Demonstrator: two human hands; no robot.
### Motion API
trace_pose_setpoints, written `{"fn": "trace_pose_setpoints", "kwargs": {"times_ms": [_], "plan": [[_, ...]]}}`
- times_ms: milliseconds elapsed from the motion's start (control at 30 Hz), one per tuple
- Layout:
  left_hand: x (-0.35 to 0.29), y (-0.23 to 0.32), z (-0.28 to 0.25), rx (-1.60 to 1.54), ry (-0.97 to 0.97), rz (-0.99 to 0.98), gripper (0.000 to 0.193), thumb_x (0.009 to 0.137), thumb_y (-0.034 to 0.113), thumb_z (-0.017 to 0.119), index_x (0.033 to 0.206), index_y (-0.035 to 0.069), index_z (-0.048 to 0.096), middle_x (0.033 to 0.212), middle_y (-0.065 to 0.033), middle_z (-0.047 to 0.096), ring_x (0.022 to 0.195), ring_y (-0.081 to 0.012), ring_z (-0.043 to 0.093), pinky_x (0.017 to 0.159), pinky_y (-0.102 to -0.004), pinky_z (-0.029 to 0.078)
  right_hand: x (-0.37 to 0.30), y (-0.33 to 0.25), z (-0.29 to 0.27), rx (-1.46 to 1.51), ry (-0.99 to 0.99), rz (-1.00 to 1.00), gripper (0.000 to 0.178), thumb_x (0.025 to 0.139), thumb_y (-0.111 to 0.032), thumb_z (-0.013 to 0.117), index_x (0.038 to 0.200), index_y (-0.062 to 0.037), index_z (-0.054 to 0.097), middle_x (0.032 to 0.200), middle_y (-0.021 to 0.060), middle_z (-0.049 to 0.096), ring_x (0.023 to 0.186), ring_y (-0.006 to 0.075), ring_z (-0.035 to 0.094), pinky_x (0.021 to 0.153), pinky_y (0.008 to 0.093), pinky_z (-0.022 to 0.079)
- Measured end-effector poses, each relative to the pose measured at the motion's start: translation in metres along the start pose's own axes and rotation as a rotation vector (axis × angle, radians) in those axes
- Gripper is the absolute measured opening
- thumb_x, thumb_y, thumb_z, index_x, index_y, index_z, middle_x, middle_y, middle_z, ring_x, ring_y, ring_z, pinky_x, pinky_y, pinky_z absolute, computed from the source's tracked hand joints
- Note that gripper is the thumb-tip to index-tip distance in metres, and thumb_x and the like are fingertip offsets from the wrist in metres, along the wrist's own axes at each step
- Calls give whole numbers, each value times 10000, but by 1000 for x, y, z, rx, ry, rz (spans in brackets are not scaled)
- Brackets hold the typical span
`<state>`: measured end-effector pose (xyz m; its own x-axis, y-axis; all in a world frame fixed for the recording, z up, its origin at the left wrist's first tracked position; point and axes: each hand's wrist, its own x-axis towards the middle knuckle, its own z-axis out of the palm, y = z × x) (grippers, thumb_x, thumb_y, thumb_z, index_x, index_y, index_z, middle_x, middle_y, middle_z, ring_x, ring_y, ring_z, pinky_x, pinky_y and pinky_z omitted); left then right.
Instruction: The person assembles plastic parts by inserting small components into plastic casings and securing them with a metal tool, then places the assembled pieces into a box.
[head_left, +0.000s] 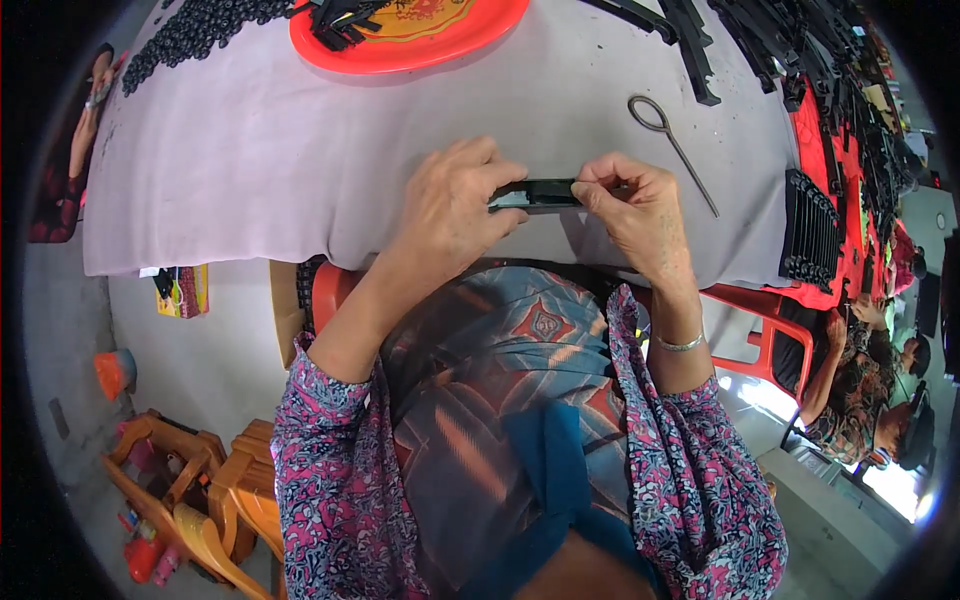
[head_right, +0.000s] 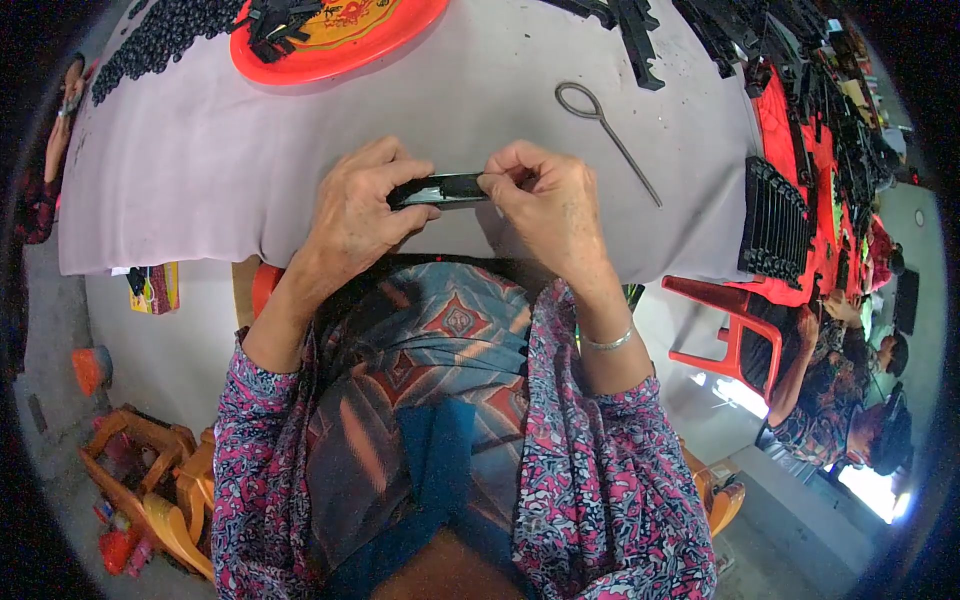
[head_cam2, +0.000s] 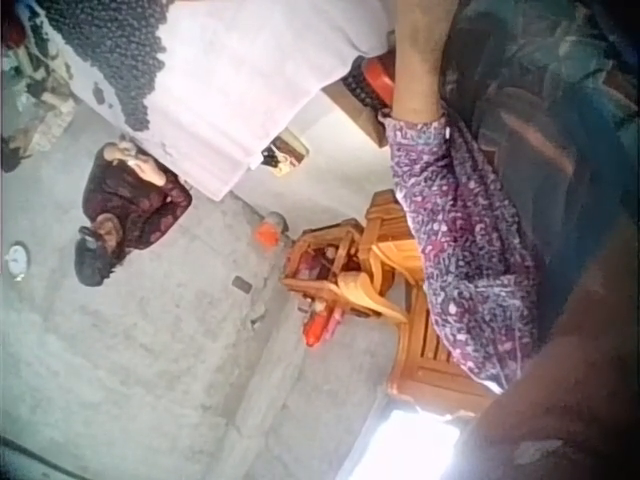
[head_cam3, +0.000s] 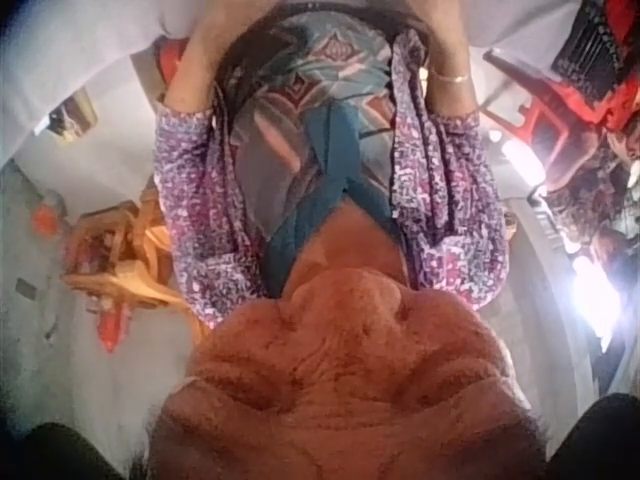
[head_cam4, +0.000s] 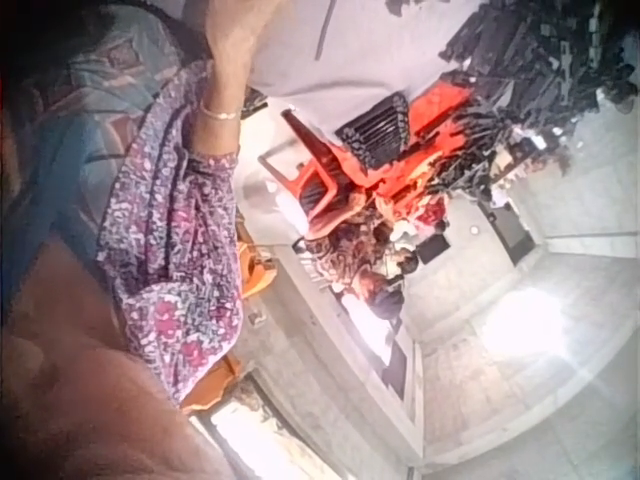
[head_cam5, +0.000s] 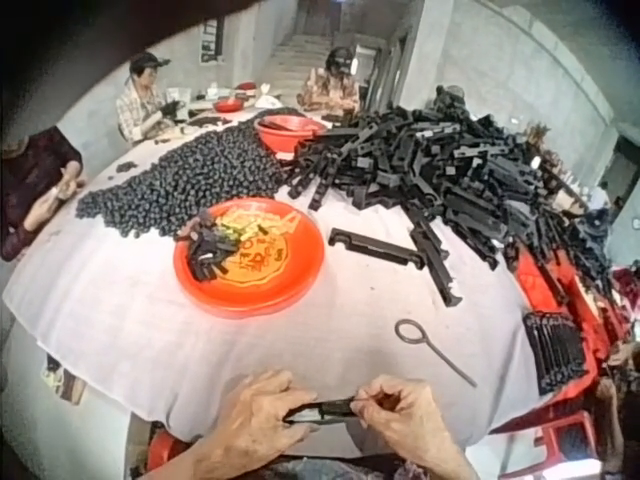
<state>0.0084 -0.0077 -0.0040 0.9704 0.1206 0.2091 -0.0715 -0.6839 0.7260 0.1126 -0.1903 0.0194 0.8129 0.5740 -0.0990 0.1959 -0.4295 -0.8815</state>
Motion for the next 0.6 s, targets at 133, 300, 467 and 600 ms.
{"fn": "trace_pose_setpoints", "kwargs": {"times_ms": [133, 300, 467, 600], "plan": [[0, -1, 1, -13, 8, 8, 268, 652, 137, 731, 896, 45, 667, 834, -96, 532, 839, -296, 543, 711, -404, 397, 0, -5, 5, -76, 37, -29, 44, 781, -53, 650, 778, -9, 644, 557, 14, 539, 536, 51, 475, 511, 244, 399], [-1, -1, 4, 3, 74, 31, 269, 642, 127, 756, 884, 37, 680, 756, -98, 521, 743, -285, 542, 647, -393, 424, 0, -14, 10, -246, 63, -23, 55, 748, -53, 613, 765, -1, 604, 555, 82, 545, 503, 131, 524, 519, 294, 425], [0, 0, 4, 8, 56, 29, 279, 642, 141, 758, 888, 37, 677, 766, -97, 523, 745, -290, 543, 652, -393, 425, 0, -22, 9, -323, 80, -35, 81, 734, -55, 632, 776, -3, 586, 568, 67, 555, 516, 125, 523, 524, 284, 423], [-1, 0, 2, 21, 66, 62, 288, 649, 155, 757, 897, 33, 675, 760, -101, 522, 743, -290, 543, 653, -394, 423, 2, -24, 9, -363, 81, -31, 95, 715, -45, 599, 788, 14, 586, 597, 136, 580, 534, 239, 588, 562, 343, 462]]}}
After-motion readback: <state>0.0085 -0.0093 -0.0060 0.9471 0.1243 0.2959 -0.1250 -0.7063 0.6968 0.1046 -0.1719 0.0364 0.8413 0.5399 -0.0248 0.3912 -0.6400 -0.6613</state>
